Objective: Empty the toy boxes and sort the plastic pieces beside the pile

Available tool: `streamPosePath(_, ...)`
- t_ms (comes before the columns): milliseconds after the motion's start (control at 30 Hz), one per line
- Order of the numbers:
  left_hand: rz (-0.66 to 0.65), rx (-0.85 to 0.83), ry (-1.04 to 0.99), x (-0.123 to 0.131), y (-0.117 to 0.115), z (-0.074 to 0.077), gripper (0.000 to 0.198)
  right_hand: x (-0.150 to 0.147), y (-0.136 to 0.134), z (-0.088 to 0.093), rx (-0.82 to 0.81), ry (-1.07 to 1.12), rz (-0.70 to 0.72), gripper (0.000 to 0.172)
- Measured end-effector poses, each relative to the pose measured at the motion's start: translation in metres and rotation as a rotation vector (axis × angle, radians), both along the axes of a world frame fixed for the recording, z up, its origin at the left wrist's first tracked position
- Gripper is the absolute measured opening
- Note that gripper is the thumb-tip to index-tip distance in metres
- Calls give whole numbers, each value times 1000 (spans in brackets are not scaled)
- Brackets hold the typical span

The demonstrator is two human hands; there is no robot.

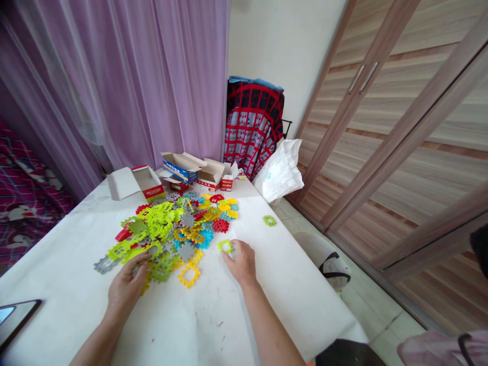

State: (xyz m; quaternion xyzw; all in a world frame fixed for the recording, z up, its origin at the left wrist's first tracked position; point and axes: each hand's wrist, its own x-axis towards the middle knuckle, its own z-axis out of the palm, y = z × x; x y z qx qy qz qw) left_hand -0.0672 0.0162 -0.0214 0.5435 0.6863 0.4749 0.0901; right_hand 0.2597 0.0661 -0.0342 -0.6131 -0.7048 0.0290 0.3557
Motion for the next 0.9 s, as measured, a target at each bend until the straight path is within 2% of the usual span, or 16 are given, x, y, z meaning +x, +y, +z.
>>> streamPosePath(167, 2, -23, -6, 1, 0, 1, 33, -17, -10, 18, -82, -150, -18, 35)
streamPosePath(367, 6, -46, -8, -1, 1, -1, 35, -12, -7, 10, -42, -138, -60, 29)
streamPosePath(433, 1, -57, -9, -1, 0, -1, 35, -6, -2, 10, -22, -119, -146, 32)
streamPosePath(500, -5, -64, -12, -1, 0, 0, 35, 3, 6, 13, -34, -111, -292, 37)
streamPosePath(600, -9, -69, -14, -1, -1, 1, 35, 17, 17, 21, -146, -157, -460, 38)
streamPosePath(700, -10, -64, -19, 0, -1, 2, 34, 23, 21, 26, -219, -223, -438, 34)
streamPosePath(800, -20, -58, -36, 2, -2, 3, 34, 23, 19, 24, -212, -203, -433, 32)
streamPosePath(900, -34, -52, -40, 2, -3, 2, 34, 24, 19, 20, -200, -197, -367, 22)
